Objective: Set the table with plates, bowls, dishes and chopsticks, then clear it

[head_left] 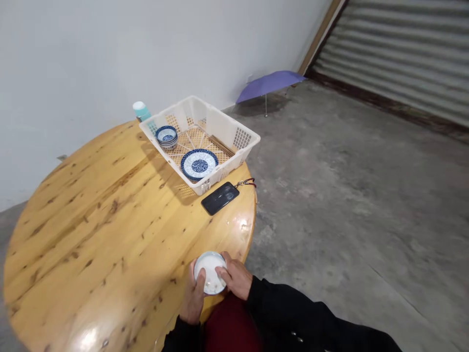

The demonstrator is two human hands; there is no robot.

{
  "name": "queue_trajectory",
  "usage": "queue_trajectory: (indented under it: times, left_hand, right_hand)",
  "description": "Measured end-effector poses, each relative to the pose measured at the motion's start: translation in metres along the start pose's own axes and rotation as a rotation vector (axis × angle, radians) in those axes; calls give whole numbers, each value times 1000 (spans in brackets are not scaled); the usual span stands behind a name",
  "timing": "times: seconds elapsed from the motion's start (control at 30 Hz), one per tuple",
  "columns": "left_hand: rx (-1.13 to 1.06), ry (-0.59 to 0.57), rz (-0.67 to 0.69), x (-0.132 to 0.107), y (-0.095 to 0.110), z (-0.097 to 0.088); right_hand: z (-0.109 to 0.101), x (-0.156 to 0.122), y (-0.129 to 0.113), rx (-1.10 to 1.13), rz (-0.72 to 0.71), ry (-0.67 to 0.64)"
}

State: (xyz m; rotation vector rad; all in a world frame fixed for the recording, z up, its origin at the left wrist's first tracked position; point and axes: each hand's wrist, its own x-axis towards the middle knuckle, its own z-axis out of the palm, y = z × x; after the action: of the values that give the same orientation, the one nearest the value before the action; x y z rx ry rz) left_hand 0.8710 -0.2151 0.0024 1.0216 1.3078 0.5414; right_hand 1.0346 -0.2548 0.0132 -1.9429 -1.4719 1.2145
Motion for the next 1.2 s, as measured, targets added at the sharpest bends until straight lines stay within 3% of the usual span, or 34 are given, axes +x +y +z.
queue_trajectory:
  times: [0.2, 0.33, 0.53, 0.63, 0.77, 1.07, 1.2]
  left_hand:
    - [-32, -203, -46, -28, -1, -4]
    - [5, -282, -20, -38, -6, 1]
    - [-3, -366, -29, -43, -1, 26]
    - [4, -382, -73, -43, 6, 48]
    - [67, -410, -110, -38, 15, 104]
    - [195, -526, -39, -21, 40, 294]
    - [304, -541, 90, -22, 54, 351]
  right_hand:
    - [23, -36, 4, 94, 54, 123]
    - [20, -59, 4, 87, 107, 143]
    - [7, -75, 18, 114, 142, 226]
    - [-7, -80, 37, 116, 140, 240]
    - [-46, -89, 76, 119, 147, 239]
    - [-184, -124, 196, 165, 225, 334]
    - [-235, -135, 233, 170, 236, 317]
